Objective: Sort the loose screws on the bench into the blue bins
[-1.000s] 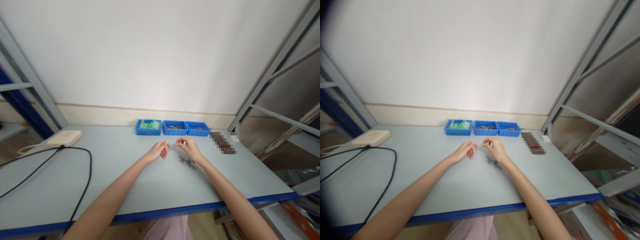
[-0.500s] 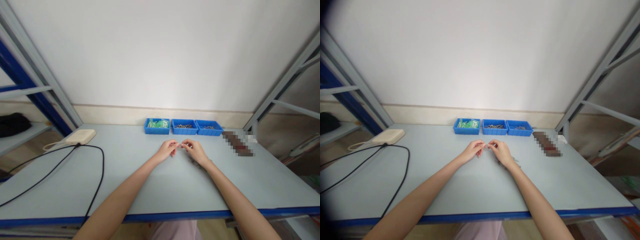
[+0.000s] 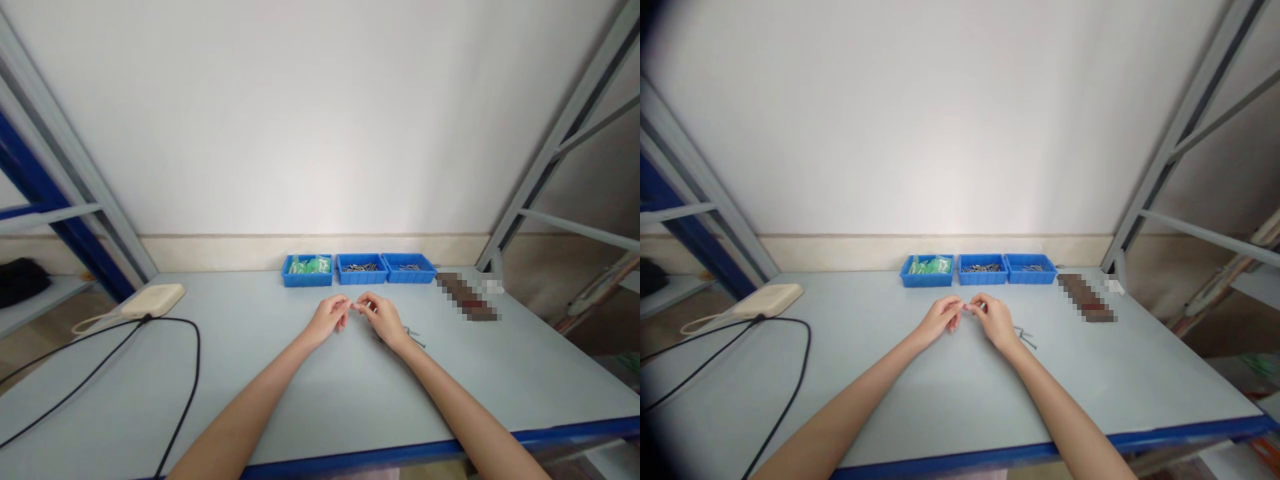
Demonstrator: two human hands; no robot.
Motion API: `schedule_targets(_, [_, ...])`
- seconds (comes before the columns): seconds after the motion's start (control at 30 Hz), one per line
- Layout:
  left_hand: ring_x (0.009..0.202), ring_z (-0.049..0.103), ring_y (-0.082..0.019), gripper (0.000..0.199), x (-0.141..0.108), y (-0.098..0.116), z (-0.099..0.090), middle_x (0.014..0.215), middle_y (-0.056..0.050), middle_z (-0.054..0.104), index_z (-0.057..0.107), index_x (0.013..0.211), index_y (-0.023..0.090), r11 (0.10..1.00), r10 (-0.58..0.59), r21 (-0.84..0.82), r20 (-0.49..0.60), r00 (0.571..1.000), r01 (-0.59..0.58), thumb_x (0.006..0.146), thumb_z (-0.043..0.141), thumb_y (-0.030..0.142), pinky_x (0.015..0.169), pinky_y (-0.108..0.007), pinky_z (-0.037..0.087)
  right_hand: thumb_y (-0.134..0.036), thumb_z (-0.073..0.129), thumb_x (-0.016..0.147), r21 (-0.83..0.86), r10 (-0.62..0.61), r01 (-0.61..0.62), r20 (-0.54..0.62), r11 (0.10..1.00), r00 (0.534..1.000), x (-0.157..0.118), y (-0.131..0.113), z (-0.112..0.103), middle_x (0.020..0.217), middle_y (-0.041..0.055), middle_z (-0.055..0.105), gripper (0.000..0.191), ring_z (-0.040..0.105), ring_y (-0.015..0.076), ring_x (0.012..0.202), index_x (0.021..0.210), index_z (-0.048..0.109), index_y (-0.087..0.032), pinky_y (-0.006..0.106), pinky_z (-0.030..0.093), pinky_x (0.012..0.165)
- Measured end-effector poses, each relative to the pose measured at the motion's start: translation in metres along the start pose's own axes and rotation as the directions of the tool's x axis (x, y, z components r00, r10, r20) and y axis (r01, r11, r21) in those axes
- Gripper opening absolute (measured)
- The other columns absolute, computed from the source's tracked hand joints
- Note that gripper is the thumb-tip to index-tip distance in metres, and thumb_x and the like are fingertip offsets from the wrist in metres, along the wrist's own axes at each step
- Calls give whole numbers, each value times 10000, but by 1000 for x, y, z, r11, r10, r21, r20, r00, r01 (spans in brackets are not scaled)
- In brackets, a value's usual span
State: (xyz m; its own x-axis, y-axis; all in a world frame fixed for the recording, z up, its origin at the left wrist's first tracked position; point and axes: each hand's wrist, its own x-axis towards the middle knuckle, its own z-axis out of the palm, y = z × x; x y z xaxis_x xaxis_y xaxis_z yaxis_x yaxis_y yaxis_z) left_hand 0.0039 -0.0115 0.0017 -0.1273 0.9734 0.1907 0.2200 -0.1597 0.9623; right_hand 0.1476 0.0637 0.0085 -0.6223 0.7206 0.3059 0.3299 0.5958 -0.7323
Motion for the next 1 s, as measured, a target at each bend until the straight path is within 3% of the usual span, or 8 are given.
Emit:
schedule_targets(0.1, [375,413,-79,341,1,0,-1,437,54,453,530,707,152,1000,3,13,-2,1000,-3,774,478,483,404,-194,331,-363,519,799,14,-8,9,-34,1000,999,1,1,1,753,16,662,202,554,144,626,768,620,-191,237,378,624])
schedule_targets(0.27, [382,409,-78,392,3,-4,-1,431,44,434,485,606,158,1000,2,27,0,1000,-2,815,409,481,416,-195,336,-399,399,869,-62,-1,2,13,998,1000,1,-3,1,568,-3,588,396,517,135,554,592,579,-180,237,348,588])
schedule_targets(0.37, [378,406,-80,347,1,-6,-3,447,53,446,513,704,156,999,-12,50,55,998,9,811,429,475,398,-190,322,-343,420,867,-50,-20,22,29,999,999,0,-2,0,656,0,631,297,546,135,607,707,613,-184,233,360,616])
schedule_targets(0.57, [362,370,-61,375,-2,-3,-7,437,60,415,515,645,147,991,-32,133,124,992,15,804,447,479,389,-179,286,-307,479,844,-82,-98,127,289,989,952,-4,0,-20,752,9,670,213,577,134,684,807,649,-186,220,372,630])
schedule_targets(0.63, [350,373,-66,415,-1,-4,-7,431,53,427,526,658,143,995,-53,97,137,989,39,815,400,506,376,-183,286,-316,508,828,-171,-94,152,310,973,946,-2,-1,-34,781,3,679,190,581,138,697,805,660,-203,222,364,623])
schedule_targets(0.83, [337,398,-68,465,4,-11,-11,439,40,468,543,708,135,996,-74,49,126,989,69,812,373,555,359,-178,293,-357,527,820,-597,-5,26,36,802,999,45,10,-92,833,34,687,191,593,191,789,838,675,-237,265,366,652])
schedule_targets(0.9, [342,413,-69,474,4,-12,-12,443,38,472,543,711,133,995,-93,43,124,988,88,808,377,566,362,-176,307,-327,517,832,-732,-4,-77,-109,677,994,64,20,-107,868,87,680,208,574,230,863,852,680,-199,306,371,710])
schedule_targets(1.0, [348,429,-69,474,4,-14,-13,455,36,484,540,715,133,995,-103,20,124,987,101,804,384,571,367,-175,329,-297,575,796,-838,-114,-160,-254,522,960,69,40,-119,1162,154,572,202,476,306,1044,909,665,-156,414,332,828])
